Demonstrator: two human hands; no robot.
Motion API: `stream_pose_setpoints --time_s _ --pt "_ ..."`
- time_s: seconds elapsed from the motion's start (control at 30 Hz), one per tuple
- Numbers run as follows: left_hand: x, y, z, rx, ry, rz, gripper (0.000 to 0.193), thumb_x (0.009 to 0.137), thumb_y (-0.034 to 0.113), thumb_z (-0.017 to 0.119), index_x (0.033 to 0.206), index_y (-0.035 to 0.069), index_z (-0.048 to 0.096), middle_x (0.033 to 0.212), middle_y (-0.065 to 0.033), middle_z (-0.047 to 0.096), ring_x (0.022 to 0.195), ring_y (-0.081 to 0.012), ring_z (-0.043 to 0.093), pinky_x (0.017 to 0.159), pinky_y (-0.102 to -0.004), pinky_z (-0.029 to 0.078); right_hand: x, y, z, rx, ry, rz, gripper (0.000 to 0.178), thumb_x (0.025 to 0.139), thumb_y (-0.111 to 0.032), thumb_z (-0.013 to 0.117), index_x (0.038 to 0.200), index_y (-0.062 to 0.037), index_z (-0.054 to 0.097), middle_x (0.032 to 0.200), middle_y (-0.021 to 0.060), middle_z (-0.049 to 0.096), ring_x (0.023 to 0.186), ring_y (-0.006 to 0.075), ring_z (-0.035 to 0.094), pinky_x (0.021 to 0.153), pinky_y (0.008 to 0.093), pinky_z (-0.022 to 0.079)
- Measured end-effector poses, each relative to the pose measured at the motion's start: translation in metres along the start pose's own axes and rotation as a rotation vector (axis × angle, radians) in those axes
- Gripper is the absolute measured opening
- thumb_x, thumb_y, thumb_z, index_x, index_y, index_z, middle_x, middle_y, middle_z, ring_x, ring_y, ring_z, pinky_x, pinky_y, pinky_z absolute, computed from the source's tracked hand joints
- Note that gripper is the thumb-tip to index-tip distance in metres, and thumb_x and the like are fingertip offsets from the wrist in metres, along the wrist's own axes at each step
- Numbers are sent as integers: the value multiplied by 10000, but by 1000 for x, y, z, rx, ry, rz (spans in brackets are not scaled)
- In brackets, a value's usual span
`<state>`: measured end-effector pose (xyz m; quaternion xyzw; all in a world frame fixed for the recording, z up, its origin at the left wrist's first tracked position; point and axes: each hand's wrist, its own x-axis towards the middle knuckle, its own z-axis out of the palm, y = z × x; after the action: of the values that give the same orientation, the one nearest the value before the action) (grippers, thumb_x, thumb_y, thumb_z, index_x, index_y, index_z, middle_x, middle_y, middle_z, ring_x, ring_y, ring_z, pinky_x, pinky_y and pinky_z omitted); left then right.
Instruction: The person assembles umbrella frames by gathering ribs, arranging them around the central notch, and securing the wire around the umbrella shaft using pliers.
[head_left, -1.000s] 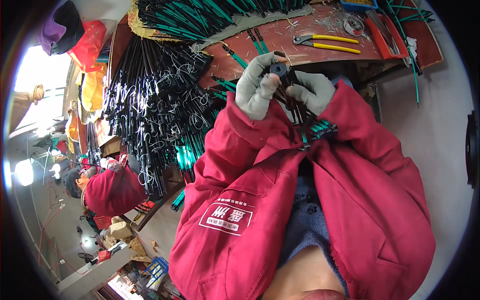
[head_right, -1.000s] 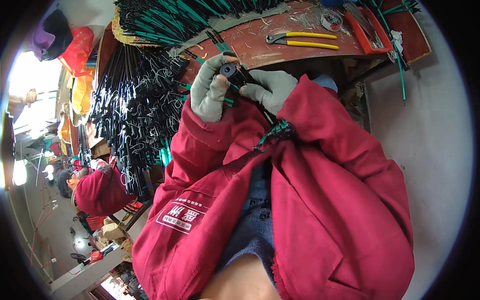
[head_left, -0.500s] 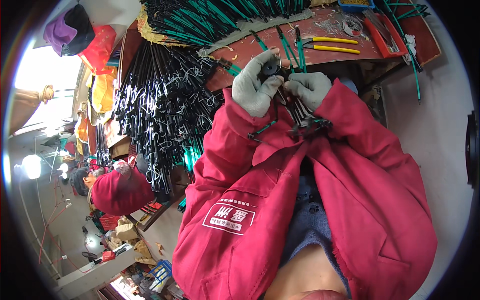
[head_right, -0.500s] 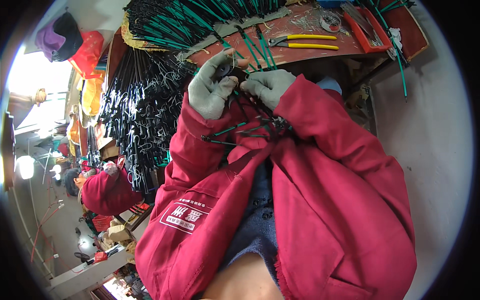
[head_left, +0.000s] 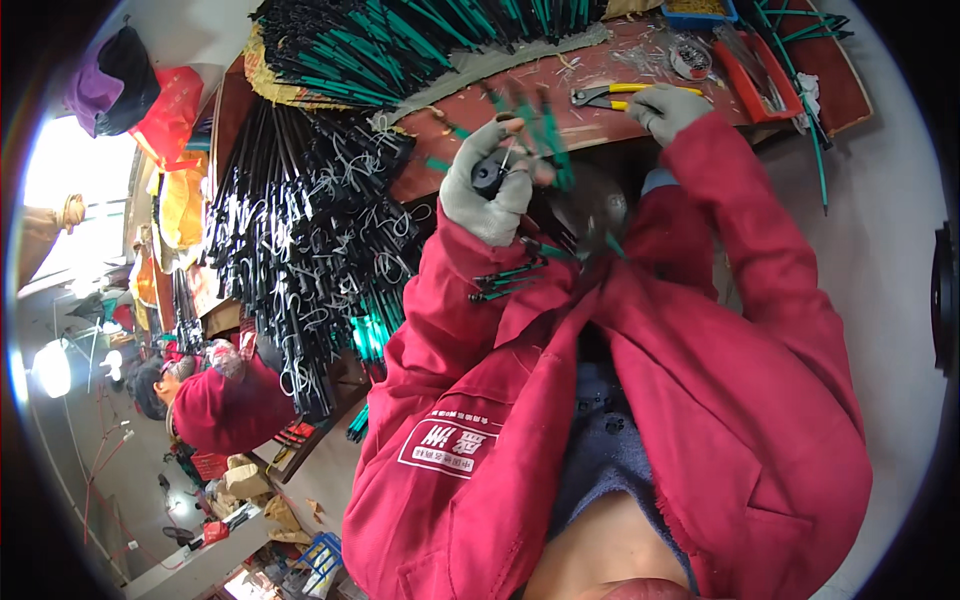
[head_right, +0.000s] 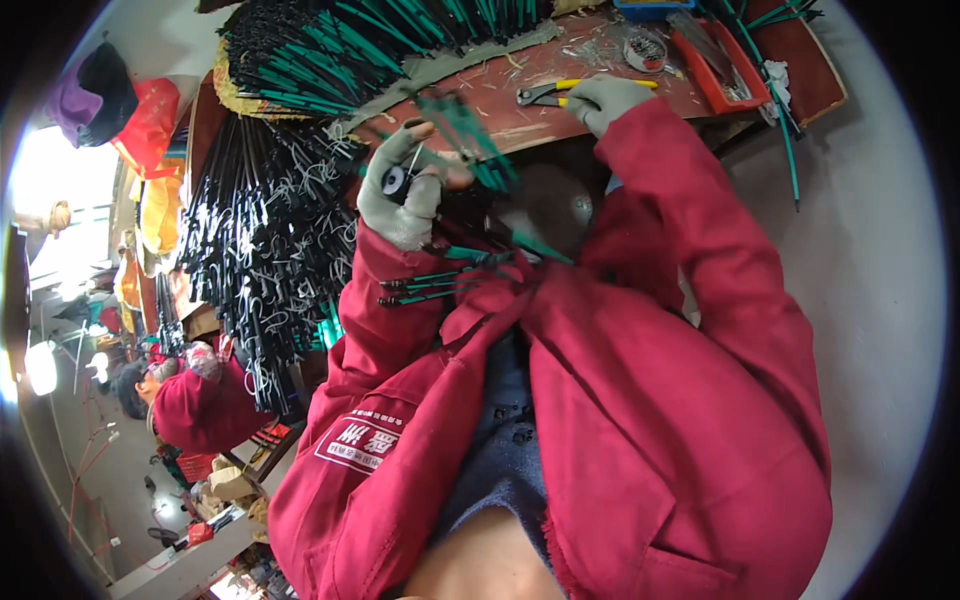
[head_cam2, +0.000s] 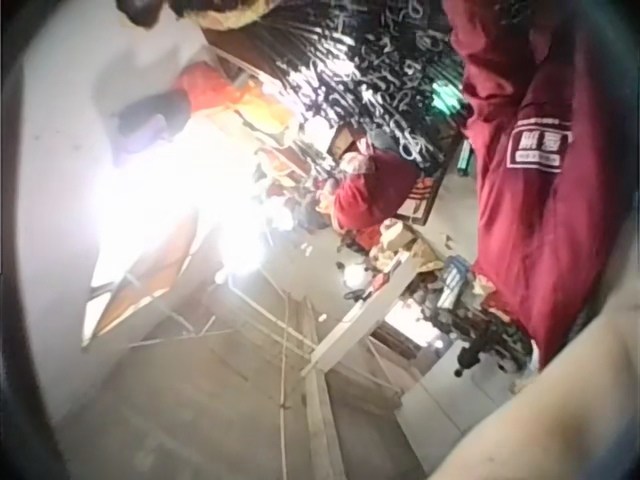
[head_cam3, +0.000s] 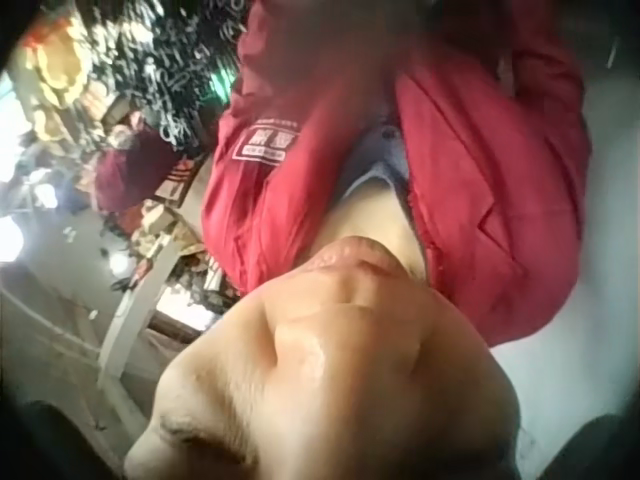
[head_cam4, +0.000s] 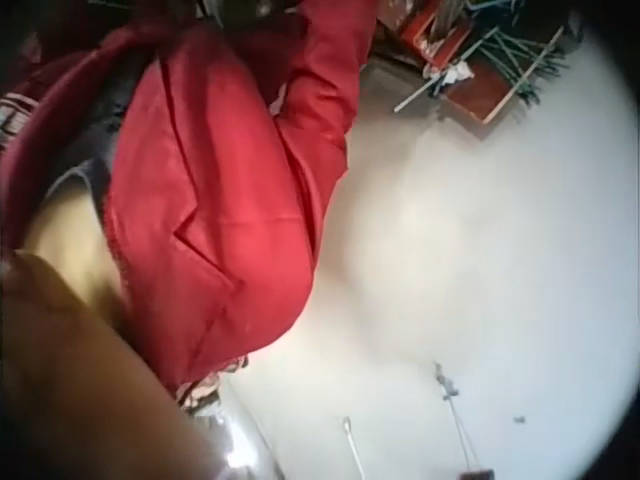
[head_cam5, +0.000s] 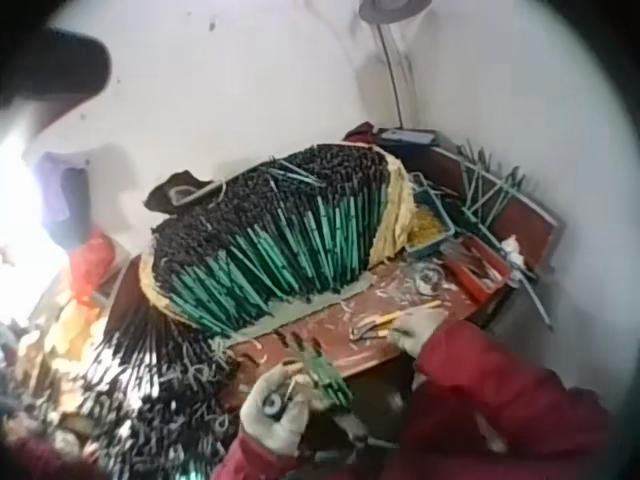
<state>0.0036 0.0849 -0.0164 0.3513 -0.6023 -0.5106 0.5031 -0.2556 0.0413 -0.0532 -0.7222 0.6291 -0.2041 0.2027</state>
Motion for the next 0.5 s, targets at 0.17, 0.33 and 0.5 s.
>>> stream_pose_setpoints --time_s 0.17,0.33,0.5 --pt "9 -8 7 -127 130 65 455 780 118 587 1152 -30 370 636 -60 519 565 -137 534 542 -244 438 43 48 32 -636 -128 -108 422 686 -141 602 1080 -68 471 1049 132 501 968 291 499 822 358 419" --pt "14 6 2 -240 87 -53 549 682 -58 604 1161 31 351 620 -23 515 564 -91 511 538 -199 404 49 59 25 -522 -128 -207 357 651 -91 572 990 -36 476 986 158 498 929 312 505 807 367 421" --pt "13 -6 -17 -239 -46 116 580 656 -18 668 1148 51 371 704 -33 507 623 -90 500 558 -202 399 -12 -27 -19 368 -317 23 191 746 -147 551 888 -32 493 688 57 516 663 169 533 588 280 411"
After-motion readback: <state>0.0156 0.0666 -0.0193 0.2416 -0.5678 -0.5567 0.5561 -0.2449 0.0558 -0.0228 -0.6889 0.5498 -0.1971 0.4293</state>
